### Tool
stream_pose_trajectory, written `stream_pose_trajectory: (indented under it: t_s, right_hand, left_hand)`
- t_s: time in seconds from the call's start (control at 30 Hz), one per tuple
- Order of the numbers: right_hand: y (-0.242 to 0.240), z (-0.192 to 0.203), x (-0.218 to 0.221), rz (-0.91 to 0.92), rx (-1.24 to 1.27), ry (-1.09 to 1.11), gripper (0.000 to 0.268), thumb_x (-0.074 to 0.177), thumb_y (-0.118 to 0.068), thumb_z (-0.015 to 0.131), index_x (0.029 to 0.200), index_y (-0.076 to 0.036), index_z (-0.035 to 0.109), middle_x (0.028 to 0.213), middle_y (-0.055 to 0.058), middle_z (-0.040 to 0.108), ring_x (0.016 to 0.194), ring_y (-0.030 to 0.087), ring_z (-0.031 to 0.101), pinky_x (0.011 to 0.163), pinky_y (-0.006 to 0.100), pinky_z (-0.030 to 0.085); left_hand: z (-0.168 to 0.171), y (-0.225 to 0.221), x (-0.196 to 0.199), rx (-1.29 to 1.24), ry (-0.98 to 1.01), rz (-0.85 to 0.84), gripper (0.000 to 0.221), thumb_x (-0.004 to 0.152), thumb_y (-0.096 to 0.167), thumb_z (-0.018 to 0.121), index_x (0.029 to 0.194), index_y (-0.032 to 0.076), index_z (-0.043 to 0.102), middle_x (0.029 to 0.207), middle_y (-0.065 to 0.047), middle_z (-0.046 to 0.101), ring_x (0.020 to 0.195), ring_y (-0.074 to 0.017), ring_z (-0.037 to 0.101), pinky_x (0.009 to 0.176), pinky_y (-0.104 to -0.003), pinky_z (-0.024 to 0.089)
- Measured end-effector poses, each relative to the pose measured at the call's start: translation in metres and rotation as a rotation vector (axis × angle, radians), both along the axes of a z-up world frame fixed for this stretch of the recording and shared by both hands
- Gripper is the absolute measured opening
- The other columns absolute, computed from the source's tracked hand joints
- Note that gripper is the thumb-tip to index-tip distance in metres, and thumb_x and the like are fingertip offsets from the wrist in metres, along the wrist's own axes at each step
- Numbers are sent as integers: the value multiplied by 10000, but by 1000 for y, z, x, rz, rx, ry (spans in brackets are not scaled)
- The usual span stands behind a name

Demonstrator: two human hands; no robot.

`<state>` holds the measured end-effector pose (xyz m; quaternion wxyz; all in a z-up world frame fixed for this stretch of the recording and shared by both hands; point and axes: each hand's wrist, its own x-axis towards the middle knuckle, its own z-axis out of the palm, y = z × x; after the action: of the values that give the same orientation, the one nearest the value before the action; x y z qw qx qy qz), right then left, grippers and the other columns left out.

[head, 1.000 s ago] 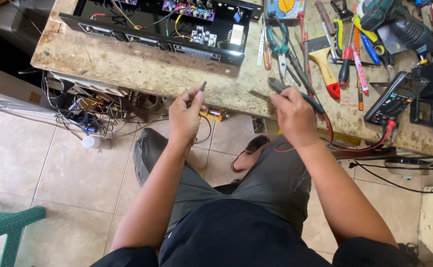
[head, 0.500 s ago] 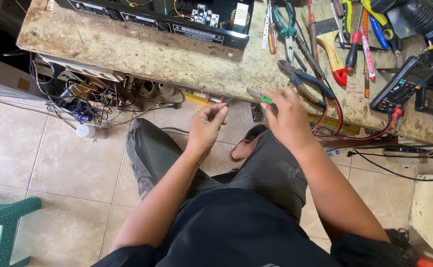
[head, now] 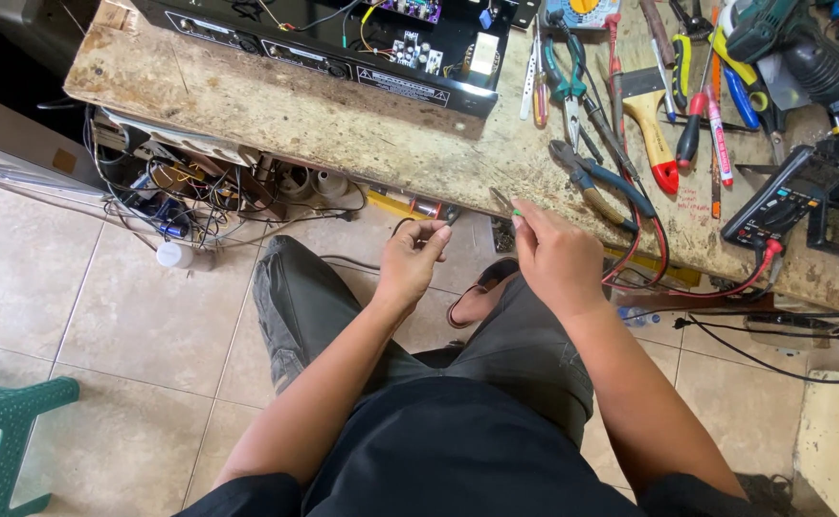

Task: Repairing an electronic amplifier by stripping wires, twisting connections, and testing with a multimeter

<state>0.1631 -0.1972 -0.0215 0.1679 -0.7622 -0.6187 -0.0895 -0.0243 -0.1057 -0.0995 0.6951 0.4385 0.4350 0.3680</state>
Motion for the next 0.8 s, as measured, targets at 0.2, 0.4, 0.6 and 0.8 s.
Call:
stream_pose_trajectory:
  t_s: [0.2,0.4,0.6,0.8]
  right_hand:
    - [23,7,24,-3,139,-56,292,980,-163,658,1259,-214,725,893,58,675,844,300,718,702,406,584]
    - [39,0,20,-10,183,-159,238,828,-222,771,1052,-143,777,1166,102,608,1153,327,567,883,441,468]
    - [-1,49,-48,108,-5,925,281,1002,-252,562,1161,-53,681,1135,111,709,1033,241,657,849,349,518]
    - [-22,44,-70,238,115,1596,405,1016,-147,648,1405,-112,539,1026,31,653,957,92,621,881,254,533]
  left_hand:
    - [6,-7,-15,-141,-70,-192,358,1053,186,573,1344,-8,648,944,-59,593,698,-95,577,551,-184,461]
    - [23,-16,-11,-113,-144,-193,361,1050,164,559,1376,13,592,1061,-75,556,787,-129,601,579,-196,535]
    - [34,-7,-3,-147,-521,-67,207,1023,38,571,1226,80,583,1055,-112,590,784,-196,606,842,-400,569]
    - [47,-14,-4,112,-212,-91,77,985,89,640,1022,94,572,1162,-156,668,1050,-208,668,919,-357,557]
